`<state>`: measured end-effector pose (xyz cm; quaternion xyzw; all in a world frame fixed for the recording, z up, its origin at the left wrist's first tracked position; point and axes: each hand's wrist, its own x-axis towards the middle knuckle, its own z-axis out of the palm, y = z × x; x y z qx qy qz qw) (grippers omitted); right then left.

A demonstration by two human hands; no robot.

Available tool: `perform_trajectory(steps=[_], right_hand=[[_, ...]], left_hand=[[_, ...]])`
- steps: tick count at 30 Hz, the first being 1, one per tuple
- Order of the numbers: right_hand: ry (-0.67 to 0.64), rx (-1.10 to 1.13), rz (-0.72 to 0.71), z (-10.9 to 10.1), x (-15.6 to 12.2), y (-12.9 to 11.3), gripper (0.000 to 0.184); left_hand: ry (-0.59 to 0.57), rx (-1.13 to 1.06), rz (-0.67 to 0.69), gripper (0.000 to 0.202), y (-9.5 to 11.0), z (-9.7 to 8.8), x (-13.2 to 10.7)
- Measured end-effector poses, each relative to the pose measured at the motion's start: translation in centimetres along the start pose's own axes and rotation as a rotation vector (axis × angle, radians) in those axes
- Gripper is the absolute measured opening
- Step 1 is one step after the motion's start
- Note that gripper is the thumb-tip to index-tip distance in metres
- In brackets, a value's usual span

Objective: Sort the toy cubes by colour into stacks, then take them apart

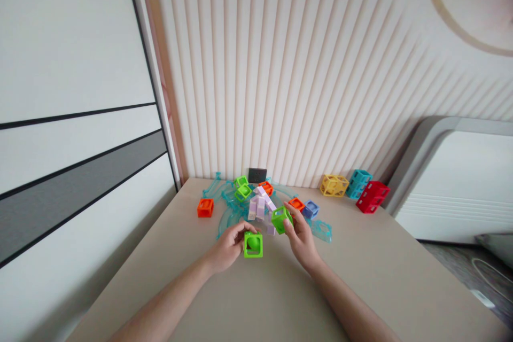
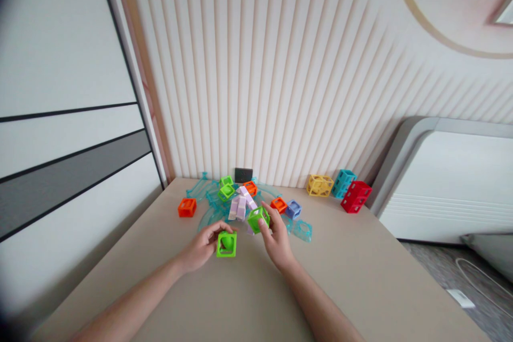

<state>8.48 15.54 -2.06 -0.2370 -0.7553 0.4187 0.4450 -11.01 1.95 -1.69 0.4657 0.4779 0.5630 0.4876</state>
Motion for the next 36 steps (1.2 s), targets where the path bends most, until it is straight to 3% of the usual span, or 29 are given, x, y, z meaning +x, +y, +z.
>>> perform_trajectory(steps=[4, 8, 19, 29, 36], right_hand=[[0.000, 0.153, 0.148, 0.5, 0.1, -0.8, 0.053], [-0.036, 0.167, 0.165, 0.5, 0.1, -1.2, 0.049], [-0.241, 0.101, 0.036, 0.5, -0.6, -0.5, 0.046], [-0.279, 0.080, 0.025, 0.9, -0.7, -1.4, 0.044], [-0.270, -0.075, -0.114, 1.1, -1.0, -2.0, 0.038]], left_hand=[[-0.012, 0.021, 0.006, 0.028, -0.3, -0.1, 0.0], [-0.033, 0.051, -0.009, 0.033, -0.3, 0.0, 0.0], [-0.055, -0.012, 0.001, 0.037, -0.8, 0.0, 0.3], [-0.068, -0.033, 0.019, 0.041, -0.2, 0.4, 0.1], [-0.104, 0.102, 0.026, 0.069, -0.3, 0.2, -0.2]])
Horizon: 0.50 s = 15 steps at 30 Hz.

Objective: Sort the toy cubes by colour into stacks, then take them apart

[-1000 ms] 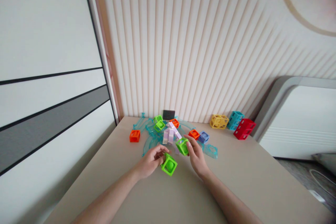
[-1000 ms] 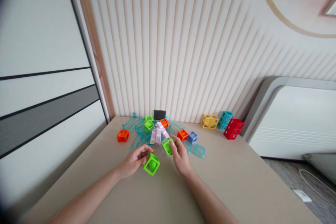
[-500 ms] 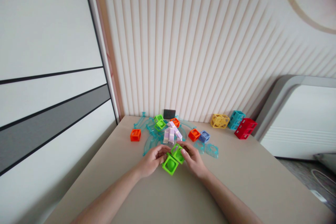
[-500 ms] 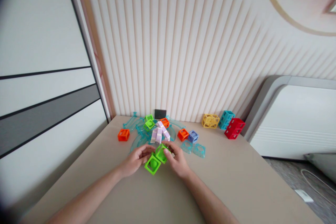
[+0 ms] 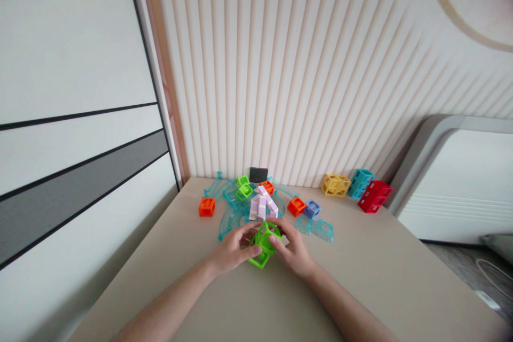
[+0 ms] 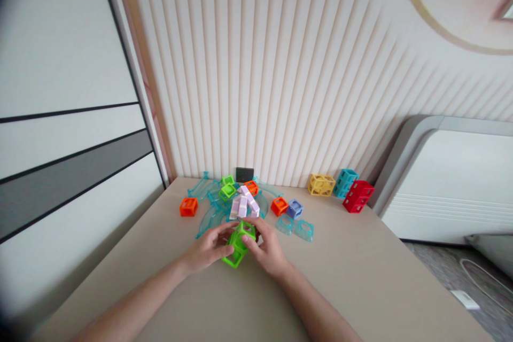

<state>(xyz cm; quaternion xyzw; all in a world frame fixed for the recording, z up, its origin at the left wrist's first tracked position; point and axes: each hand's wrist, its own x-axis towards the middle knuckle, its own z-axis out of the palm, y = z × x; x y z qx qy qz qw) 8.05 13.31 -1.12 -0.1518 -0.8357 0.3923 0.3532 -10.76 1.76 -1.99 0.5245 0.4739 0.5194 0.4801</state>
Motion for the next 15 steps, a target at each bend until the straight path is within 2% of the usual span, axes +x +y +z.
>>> perform_trajectory(steps=[5, 10, 15], right_hand=[[0.024, -0.015, -0.055, 0.3, -0.3, -0.2, 0.046], [0.038, 0.041, -0.052, 0.4, -0.2, 0.2, 0.057], [-0.005, 0.039, -0.014, 0.4, 0.0, 0.3, 0.059]], left_hand=[[0.036, 0.062, 0.008, 0.056, 0.4, 0.2, 0.0], [0.059, -0.103, 0.027, 0.052, 1.0, 0.2, 0.0], [0.116, -0.159, 0.048, 0.047, 1.3, 0.2, 0.2]])
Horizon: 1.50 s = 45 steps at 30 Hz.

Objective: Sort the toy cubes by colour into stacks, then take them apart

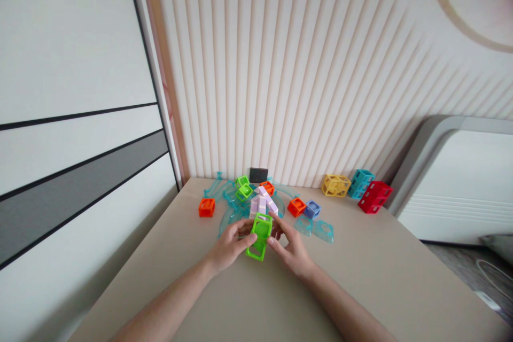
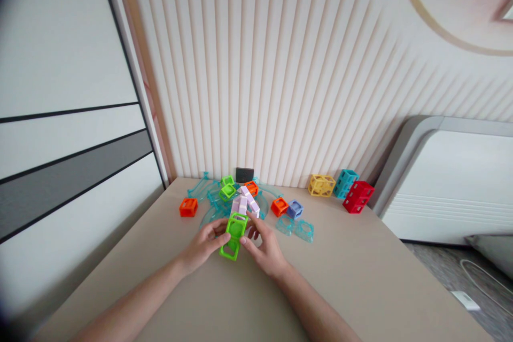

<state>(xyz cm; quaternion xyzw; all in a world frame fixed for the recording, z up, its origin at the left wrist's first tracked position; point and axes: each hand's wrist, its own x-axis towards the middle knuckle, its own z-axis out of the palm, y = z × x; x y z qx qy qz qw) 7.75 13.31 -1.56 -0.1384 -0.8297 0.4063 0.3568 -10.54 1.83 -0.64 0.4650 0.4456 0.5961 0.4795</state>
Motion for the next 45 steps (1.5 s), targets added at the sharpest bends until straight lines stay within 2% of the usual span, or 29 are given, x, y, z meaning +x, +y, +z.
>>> perform_trajectory(steps=[5, 10, 14, 19, 23, 30, 36, 45], right_hand=[[-0.010, 0.031, 0.053, 0.0, 0.2, -0.4, 0.062], [0.044, 0.080, 0.097, -0.1, 0.3, -0.4, 0.059], [0.081, 0.165, 0.149, -0.2, 0.3, 0.2, 0.057], [-0.023, 0.412, 0.217, 0.0, 0.5, -0.1, 0.062], [-0.113, 0.478, 0.250, 0.0, 0.9, -1.0, 0.056], [-0.051, 0.448, 0.287, 0.3, 0.7, -0.1, 0.050], [-0.122, 0.576, 0.343, 0.5, 0.6, -0.5, 0.051], [-0.094, 0.642, 0.365, 0.3, 0.4, 0.3, 0.038]], left_hand=[[-0.004, -0.056, -0.005, 0.048, 0.3, 0.3, 0.0], [-0.069, -0.161, -0.037, 0.048, 0.3, 0.2, -0.2], [-0.024, -0.213, -0.082, 0.048, -0.3, 0.2, -0.2], [0.068, -0.176, -0.089, 0.040, -0.7, -0.1, 0.0], [0.050, -0.175, -0.078, 0.033, -0.7, -0.4, 0.0], [0.028, -0.183, -0.065, 0.032, -1.0, -0.4, 0.2], [0.083, -0.164, -0.067, 0.036, -0.8, -0.5, 0.2], [0.063, -0.153, -0.061, 0.035, -1.1, -0.5, 0.2]])
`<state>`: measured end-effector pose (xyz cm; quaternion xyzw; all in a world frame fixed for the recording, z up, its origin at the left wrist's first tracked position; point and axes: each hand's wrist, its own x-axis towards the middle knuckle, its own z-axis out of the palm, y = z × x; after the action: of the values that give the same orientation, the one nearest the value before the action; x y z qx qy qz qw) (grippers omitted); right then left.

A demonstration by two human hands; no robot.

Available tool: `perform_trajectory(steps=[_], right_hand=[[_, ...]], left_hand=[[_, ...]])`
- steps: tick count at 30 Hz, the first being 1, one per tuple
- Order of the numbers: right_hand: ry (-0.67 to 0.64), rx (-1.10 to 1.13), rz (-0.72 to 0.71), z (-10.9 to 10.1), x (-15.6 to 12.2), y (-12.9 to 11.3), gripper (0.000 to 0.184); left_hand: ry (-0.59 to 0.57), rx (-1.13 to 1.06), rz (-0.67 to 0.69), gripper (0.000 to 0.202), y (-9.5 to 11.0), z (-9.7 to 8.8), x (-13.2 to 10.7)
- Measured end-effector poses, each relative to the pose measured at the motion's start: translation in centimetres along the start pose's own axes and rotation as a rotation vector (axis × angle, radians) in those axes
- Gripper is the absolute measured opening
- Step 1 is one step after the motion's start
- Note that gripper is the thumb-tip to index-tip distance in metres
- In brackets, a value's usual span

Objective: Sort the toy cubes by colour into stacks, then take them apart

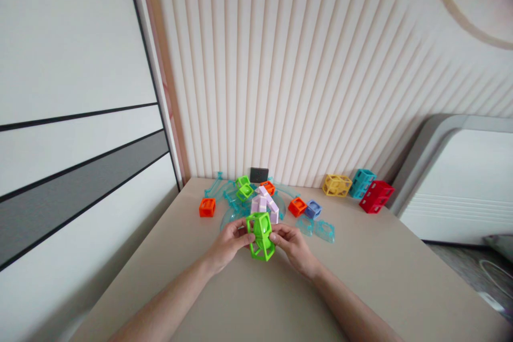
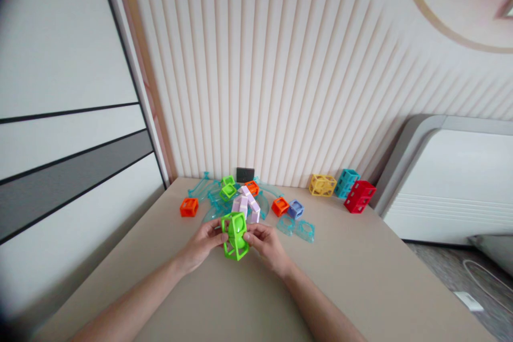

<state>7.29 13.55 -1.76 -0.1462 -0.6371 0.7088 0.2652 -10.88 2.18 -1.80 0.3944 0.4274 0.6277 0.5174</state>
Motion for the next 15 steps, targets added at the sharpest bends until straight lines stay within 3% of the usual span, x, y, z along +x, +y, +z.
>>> perform_trajectory(steps=[15], right_hand=[[-0.041, -0.080, -0.006, 0.1, -0.3, -1.3, 0.032]], left_hand=[[-0.008, -0.042, 0.014, 0.035, -0.3, 0.0, 0.0]])
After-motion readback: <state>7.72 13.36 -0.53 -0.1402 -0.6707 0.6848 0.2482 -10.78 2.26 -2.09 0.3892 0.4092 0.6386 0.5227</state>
